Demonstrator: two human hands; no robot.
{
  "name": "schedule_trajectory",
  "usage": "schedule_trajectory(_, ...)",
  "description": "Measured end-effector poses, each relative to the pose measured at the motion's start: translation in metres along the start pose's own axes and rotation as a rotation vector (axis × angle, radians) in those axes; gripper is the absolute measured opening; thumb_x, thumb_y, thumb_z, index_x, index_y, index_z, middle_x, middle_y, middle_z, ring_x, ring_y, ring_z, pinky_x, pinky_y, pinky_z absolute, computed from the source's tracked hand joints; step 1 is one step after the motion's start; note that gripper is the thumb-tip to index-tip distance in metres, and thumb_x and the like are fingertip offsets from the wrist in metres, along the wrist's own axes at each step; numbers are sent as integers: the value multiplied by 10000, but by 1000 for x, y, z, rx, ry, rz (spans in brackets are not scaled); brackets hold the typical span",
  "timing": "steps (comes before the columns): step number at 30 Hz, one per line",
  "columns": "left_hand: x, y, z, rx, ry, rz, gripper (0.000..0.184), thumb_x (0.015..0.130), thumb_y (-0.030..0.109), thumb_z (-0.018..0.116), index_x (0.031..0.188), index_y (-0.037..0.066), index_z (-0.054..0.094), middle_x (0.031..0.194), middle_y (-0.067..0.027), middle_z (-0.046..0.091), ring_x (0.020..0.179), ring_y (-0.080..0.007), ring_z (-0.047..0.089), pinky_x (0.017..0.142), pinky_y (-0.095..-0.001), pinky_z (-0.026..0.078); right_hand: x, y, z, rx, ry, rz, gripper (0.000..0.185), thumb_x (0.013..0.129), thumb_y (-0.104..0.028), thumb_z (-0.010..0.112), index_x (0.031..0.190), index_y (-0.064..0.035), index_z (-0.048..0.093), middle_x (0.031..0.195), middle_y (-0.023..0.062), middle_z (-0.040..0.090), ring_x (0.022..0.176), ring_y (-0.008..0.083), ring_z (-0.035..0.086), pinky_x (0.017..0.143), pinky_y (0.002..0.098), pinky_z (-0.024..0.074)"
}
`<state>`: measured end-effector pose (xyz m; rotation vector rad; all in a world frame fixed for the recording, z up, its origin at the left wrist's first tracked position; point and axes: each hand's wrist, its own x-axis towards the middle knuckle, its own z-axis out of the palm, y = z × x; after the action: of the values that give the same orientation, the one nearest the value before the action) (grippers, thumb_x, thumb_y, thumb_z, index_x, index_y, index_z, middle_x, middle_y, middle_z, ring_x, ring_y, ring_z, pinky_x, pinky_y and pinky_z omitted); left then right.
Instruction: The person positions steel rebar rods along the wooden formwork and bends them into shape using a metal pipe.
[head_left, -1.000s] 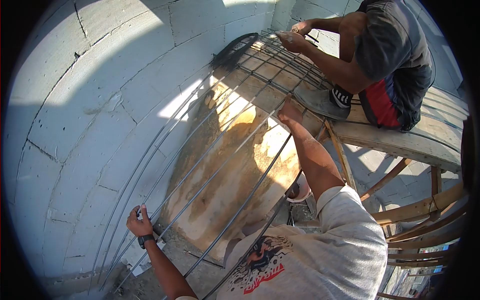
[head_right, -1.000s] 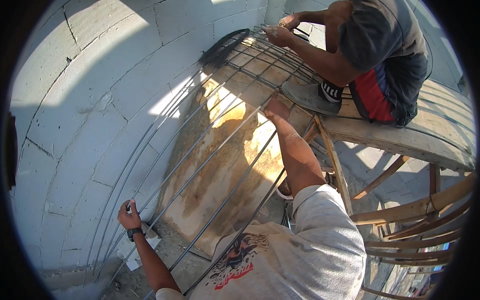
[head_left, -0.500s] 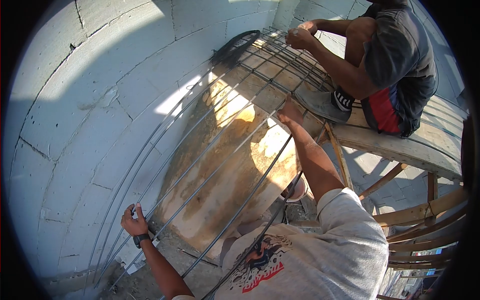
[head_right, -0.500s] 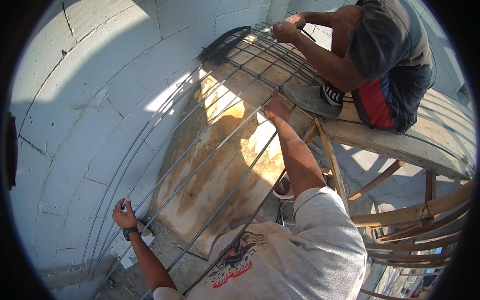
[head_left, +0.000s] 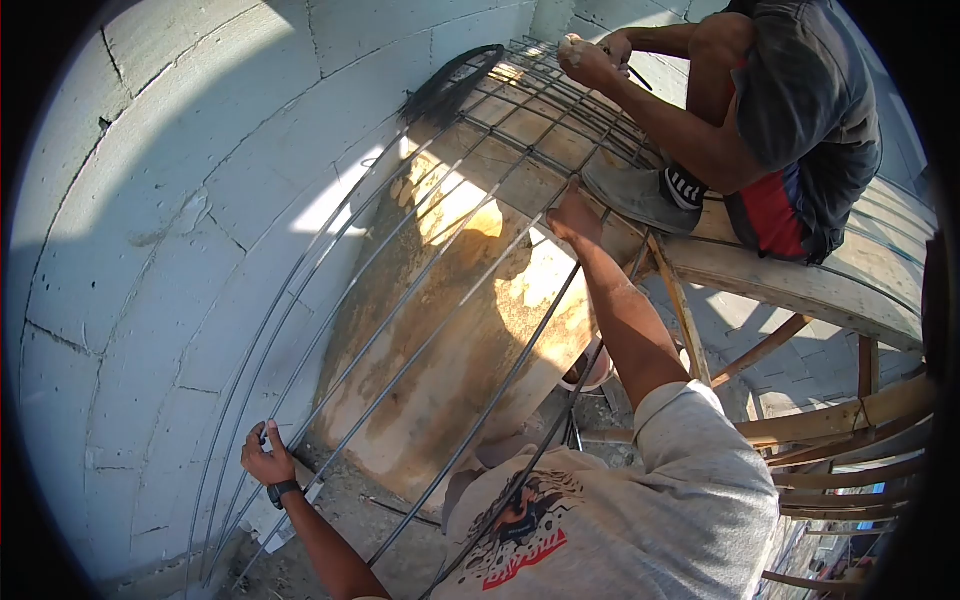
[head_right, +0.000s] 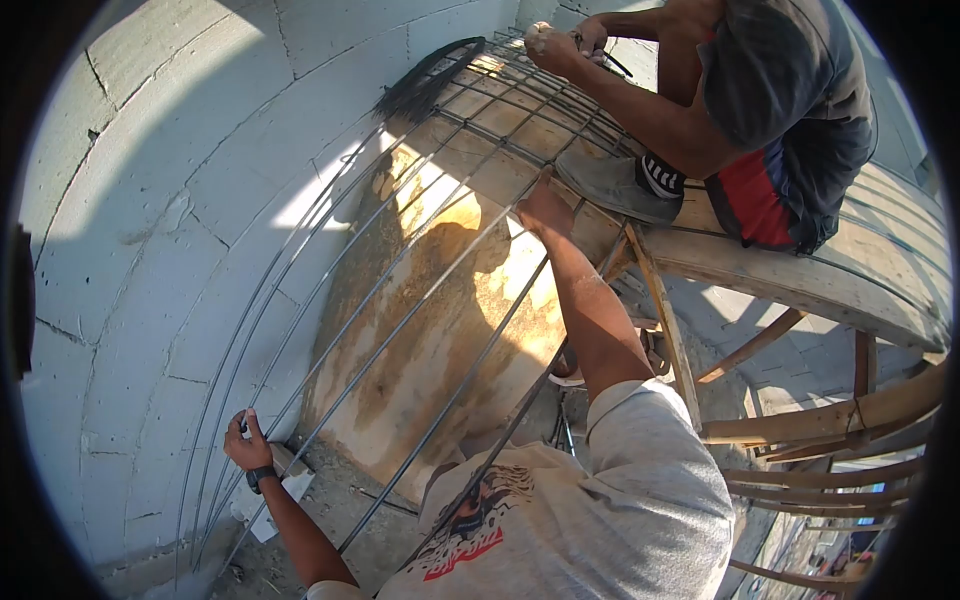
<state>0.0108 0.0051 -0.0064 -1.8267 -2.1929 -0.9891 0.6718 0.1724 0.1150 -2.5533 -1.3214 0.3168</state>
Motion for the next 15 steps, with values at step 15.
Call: schedule_trajectory(15, -2, 3, -1, -1, -27, -42, 341, 944, 382, 713, 960, 46, 771, 811, -125, 722, 712, -287, 618, 691, -448, 467, -2, -1, 0, 54, 66, -20, 971, 798, -203, 594, 1638, -35, 136, 955, 252, 724, 857, 395, 709, 773, 501, 535)
